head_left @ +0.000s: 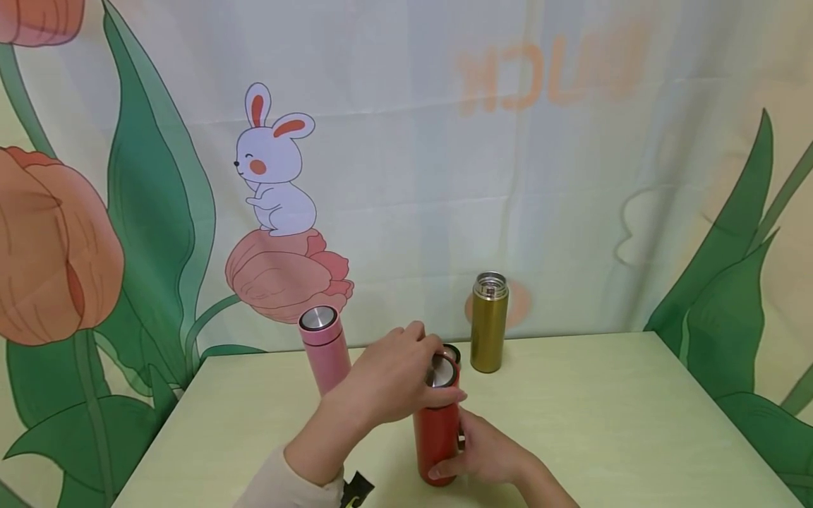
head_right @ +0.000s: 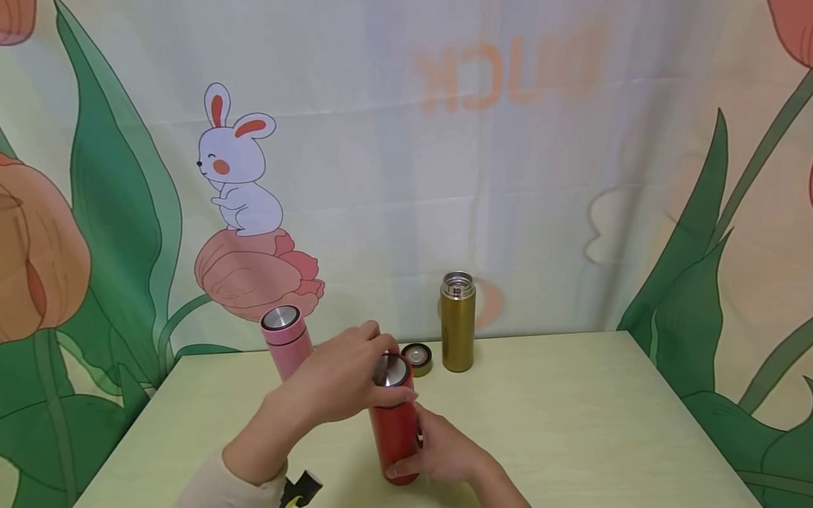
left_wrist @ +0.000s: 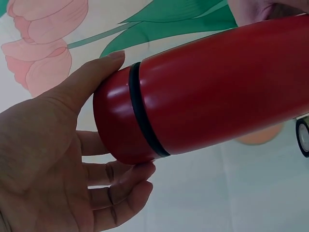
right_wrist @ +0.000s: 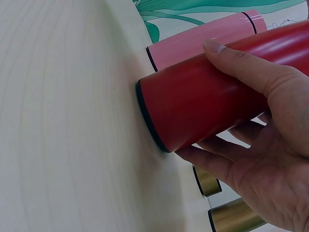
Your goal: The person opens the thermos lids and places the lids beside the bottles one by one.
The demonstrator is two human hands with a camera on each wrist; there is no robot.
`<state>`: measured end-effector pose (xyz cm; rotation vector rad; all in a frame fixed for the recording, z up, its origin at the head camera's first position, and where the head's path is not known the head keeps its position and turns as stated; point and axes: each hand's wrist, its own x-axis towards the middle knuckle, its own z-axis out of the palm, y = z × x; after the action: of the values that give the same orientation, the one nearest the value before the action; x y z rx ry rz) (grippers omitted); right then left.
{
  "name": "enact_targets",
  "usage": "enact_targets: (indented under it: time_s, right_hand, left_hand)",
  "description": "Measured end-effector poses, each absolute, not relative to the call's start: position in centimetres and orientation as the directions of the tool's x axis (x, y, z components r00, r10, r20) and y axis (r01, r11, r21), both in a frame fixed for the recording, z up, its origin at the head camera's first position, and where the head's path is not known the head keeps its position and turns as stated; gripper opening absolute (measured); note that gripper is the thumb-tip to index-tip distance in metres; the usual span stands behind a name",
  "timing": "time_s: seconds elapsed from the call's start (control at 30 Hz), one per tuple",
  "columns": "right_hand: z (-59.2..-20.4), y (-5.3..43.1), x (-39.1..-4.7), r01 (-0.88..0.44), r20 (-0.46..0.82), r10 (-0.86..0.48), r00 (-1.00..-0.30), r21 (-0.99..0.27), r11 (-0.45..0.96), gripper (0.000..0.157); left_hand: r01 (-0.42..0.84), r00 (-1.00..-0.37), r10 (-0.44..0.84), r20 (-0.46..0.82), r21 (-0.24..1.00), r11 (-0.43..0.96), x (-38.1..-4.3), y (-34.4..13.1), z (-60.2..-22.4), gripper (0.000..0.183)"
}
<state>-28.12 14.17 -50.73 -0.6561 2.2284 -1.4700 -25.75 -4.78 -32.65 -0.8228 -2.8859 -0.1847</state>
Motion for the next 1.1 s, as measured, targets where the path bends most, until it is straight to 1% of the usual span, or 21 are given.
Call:
enact_targets:
  time_s: [0.13,0.33,0.67,0.77,0.87,1.0,1.1]
  right_hand:
    - [-50.7,14.2,-28.1,-0.171,-0.061,-0.578,-0.814,-0.926,0.338,0.071]
    - [-50.7,14.2,-27.9,-0.206,-0.034,-0.581,-0.813,-0.917,0.342,0.067]
    - [-50.8,14.1,-27.8,-0.211,-0.027,-0.586,-0.810,-0.919,0.334,0.065]
    - [-50.9,14.1,-27.9,-0.207,-0.031,-0.588,-0.808,-0.920,0.333,0.065]
    - [-50.9,14.1,-28.0,-0.205,-0.034,-0.588,-0.808,-0.920,0.334,0.066]
    - [-50.9,14.2,-28.1,-0.198,-0.041,-0.589,-0.807,-0.921,0.335,0.068]
    - [-50.9,14.3,-28.2,-0.181,-0.055,-0.584,-0.810,-0.924,0.337,0.070]
  left_hand:
    - [0.489,-0.856,0.469,0.218,0.051,0.871,-25.8,-4.4,-33.0,0.060]
    - [0.422,-0.868,0.402,0.291,0.009,0.906,-25.8,-3.9,-33.6,0.067]
    - [0.415,-0.872,0.384,0.303,0.044,0.909,-25.7,-4.0,-33.9,0.070]
    - [0.423,-0.877,0.381,0.293,0.093,0.901,-25.8,-4.3,-34.0,0.071]
    - [0.437,-0.883,0.384,0.271,0.173,0.883,-25.9,-4.6,-34.1,0.072]
    - [0.447,-0.892,0.397,0.215,0.303,0.842,-26.2,-5.2,-34.1,0.072]
    - [0.470,-0.881,0.438,0.177,0.425,0.774,-26.6,-5.9,-34.2,0.069]
